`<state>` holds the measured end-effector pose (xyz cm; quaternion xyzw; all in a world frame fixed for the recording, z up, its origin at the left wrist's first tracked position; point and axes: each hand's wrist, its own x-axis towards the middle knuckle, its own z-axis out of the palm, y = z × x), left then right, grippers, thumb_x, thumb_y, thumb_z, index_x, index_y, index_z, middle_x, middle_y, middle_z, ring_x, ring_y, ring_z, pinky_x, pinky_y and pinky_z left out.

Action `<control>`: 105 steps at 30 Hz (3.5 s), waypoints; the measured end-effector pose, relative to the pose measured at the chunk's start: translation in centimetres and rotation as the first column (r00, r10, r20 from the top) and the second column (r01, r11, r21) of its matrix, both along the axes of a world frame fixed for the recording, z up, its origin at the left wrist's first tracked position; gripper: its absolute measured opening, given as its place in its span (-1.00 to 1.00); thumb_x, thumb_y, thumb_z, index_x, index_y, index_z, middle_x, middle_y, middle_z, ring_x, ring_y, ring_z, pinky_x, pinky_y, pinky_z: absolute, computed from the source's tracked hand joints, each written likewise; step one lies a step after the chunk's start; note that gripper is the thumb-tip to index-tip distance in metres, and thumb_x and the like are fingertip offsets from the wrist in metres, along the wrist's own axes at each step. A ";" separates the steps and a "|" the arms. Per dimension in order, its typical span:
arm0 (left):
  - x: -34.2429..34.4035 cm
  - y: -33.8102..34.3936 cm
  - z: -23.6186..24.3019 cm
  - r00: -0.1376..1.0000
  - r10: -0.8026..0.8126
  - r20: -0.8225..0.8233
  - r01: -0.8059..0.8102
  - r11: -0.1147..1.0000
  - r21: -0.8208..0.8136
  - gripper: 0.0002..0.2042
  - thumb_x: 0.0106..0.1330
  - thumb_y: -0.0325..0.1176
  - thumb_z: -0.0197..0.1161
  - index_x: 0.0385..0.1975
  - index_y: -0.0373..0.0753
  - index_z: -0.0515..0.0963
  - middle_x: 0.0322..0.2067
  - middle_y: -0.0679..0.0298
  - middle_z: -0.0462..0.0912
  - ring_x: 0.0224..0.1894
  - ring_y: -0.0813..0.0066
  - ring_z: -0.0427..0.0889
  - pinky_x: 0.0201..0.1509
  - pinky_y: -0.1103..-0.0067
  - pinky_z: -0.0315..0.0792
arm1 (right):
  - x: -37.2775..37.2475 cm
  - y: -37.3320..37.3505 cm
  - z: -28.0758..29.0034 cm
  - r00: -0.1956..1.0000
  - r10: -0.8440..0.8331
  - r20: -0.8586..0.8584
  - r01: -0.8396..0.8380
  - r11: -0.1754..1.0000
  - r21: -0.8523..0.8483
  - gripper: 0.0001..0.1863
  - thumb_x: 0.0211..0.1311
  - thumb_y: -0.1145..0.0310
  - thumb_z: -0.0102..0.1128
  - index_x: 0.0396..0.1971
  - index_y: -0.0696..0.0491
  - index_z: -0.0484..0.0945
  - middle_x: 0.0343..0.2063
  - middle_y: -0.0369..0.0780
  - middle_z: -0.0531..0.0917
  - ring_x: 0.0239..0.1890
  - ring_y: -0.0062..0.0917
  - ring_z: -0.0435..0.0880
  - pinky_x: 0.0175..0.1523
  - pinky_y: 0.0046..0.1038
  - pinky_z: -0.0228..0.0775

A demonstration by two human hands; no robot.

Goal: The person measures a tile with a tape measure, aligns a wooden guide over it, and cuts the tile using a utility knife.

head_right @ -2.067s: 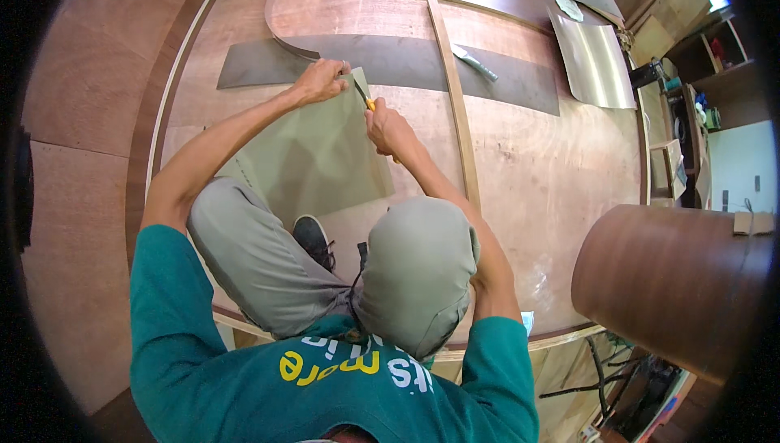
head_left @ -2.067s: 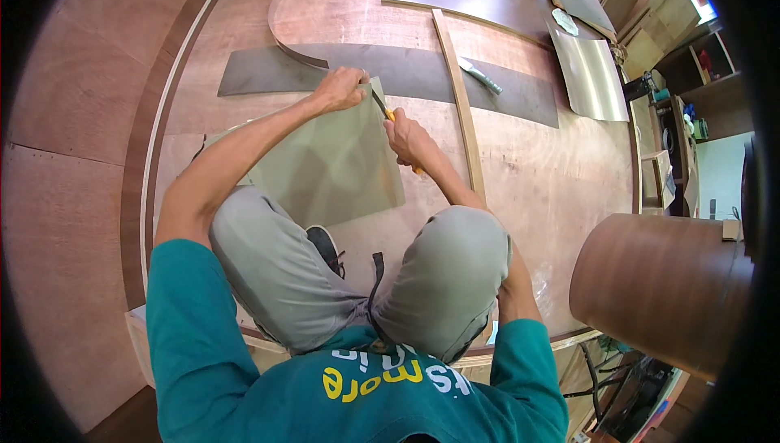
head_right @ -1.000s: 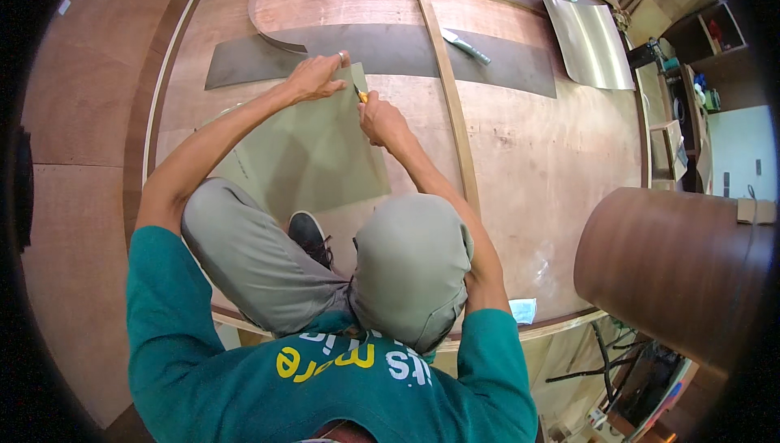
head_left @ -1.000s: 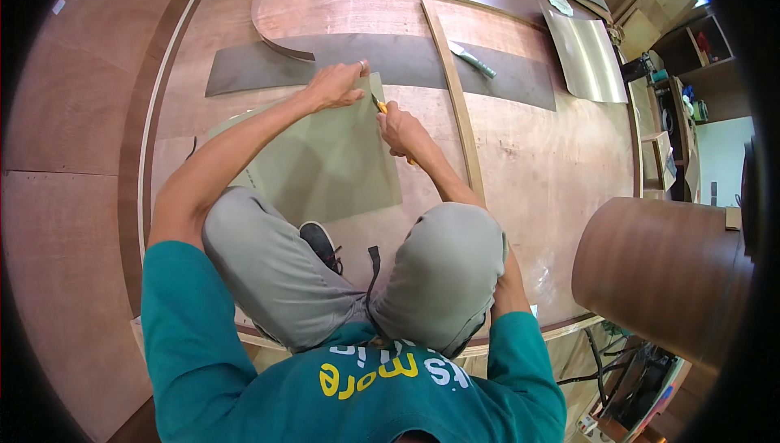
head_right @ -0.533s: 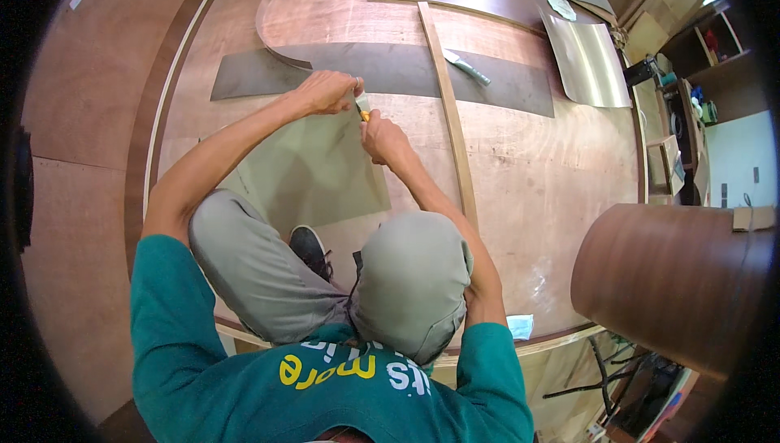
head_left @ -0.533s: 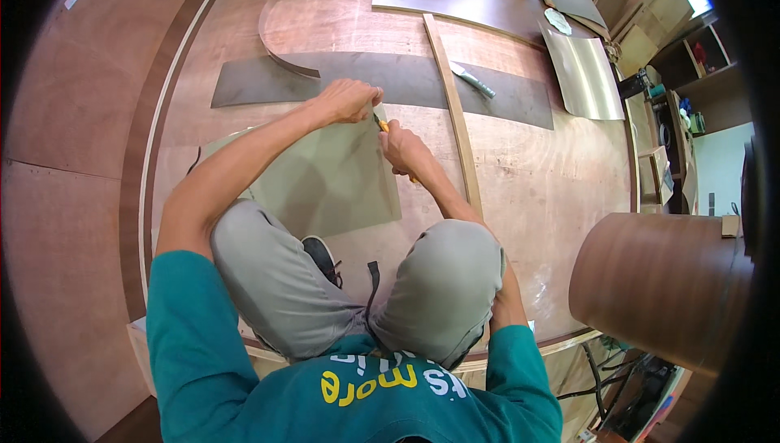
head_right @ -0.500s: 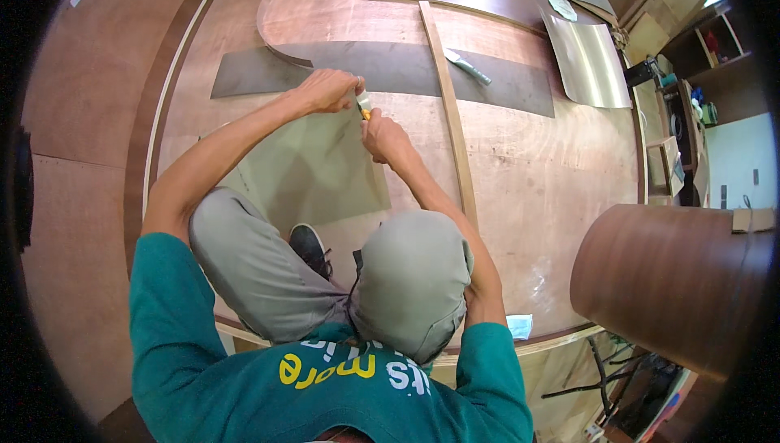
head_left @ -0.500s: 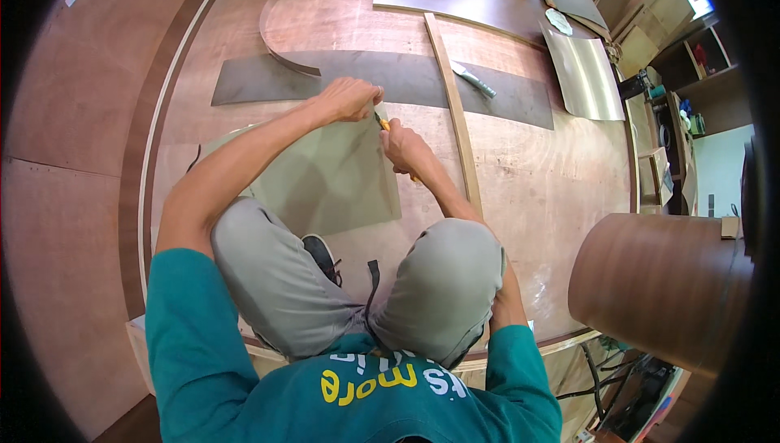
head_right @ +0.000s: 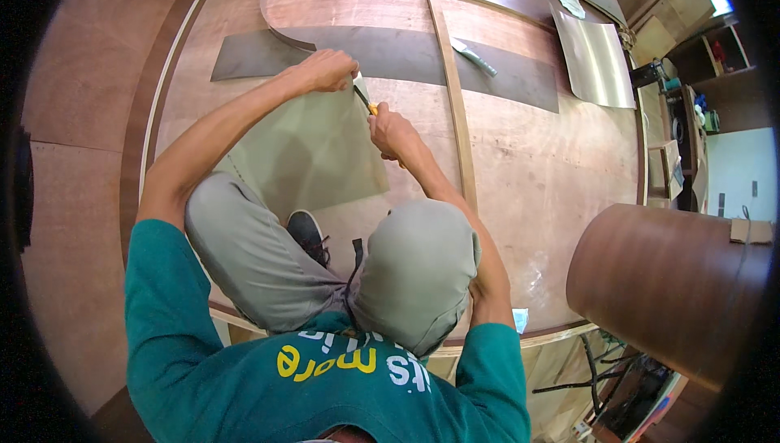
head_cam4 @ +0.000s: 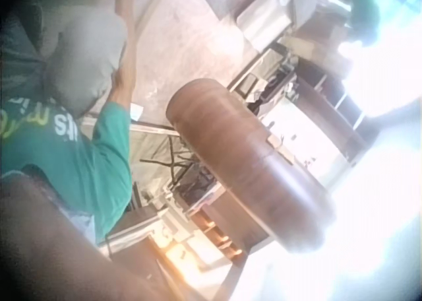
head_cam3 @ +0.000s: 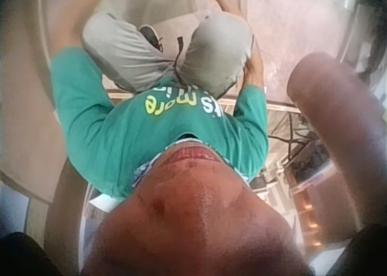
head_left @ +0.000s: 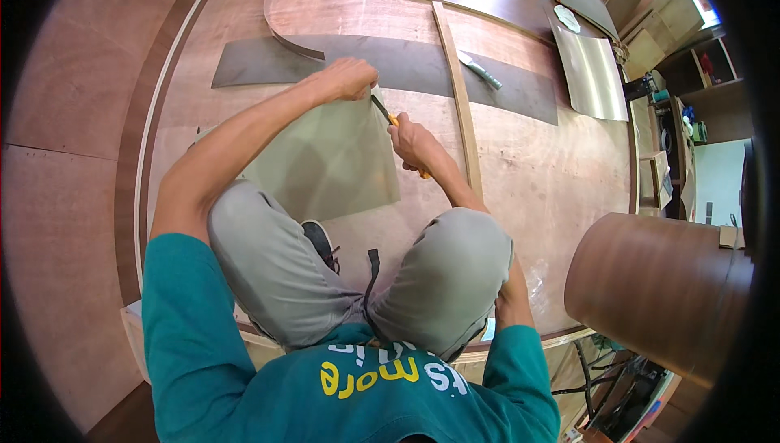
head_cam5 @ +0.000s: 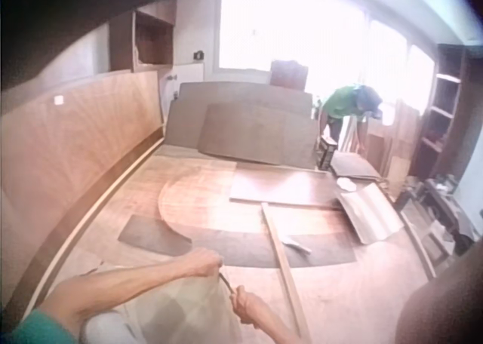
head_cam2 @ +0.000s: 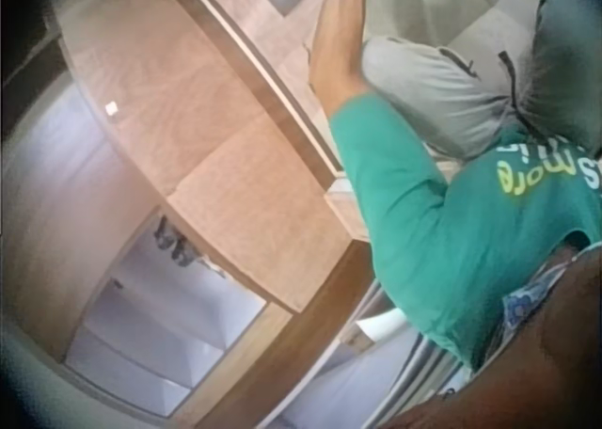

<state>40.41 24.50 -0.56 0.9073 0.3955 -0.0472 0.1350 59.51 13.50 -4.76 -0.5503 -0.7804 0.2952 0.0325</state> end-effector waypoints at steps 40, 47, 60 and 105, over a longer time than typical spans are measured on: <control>-0.7 0.5 -3.5 0.925 -0.179 -0.335 0.267 0.934 0.236 -0.95 -0.16 -0.41 0.28 -0.70 -0.21 0.62 -0.61 0.11 0.64 -0.51 0.22 0.65 -0.30 0.36 0.48 | -4.2 3.0 -9.7 0.990 0.126 -0.059 -0.122 0.990 0.076 -0.67 0.33 0.27 -0.11 -0.26 0.31 0.36 -0.50 0.08 0.45 -0.50 -0.01 0.59 -0.44 -0.09 0.45; -1.0 0.0 -3.2 0.885 -0.144 -0.443 0.260 0.941 0.215 -0.96 -0.13 -0.39 0.34 -0.65 -0.16 0.64 -0.55 0.19 0.67 -0.44 0.30 0.67 -0.20 0.39 0.43 | -5.8 2.7 -6.9 0.999 0.012 -0.039 -0.012 1.000 -0.005 -0.64 0.40 0.18 -0.21 -0.20 0.25 0.27 -0.49 0.11 0.62 -0.40 0.00 0.64 -0.28 -0.10 0.49; -2.1 0.3 -5.4 0.854 -0.147 -0.499 0.266 0.948 0.177 -0.96 -0.10 -0.40 0.32 -0.61 -0.13 0.66 -0.53 0.25 0.68 -0.39 0.36 0.68 -0.26 0.44 0.42 | -4.4 -0.2 -3.7 0.991 -0.082 -0.108 0.061 0.981 -0.186 -0.69 0.40 0.24 -0.18 -0.29 0.25 0.25 -0.67 0.11 0.55 -0.62 -0.06 0.61 -0.47 -0.10 0.48; -2.2 -1.1 -7.2 0.872 -0.256 -0.416 0.319 0.944 0.088 -0.89 -0.17 -0.27 0.32 -0.62 -0.10 0.67 -0.59 0.23 0.66 -0.47 0.28 0.66 -0.41 0.36 0.42 | -3.7 -1.5 -6.5 0.999 0.054 0.001 -0.053 0.984 -0.171 -0.62 0.39 0.21 -0.19 -0.21 0.31 0.28 -0.50 0.13 0.62 -0.48 -0.04 0.65 -0.40 -0.12 0.50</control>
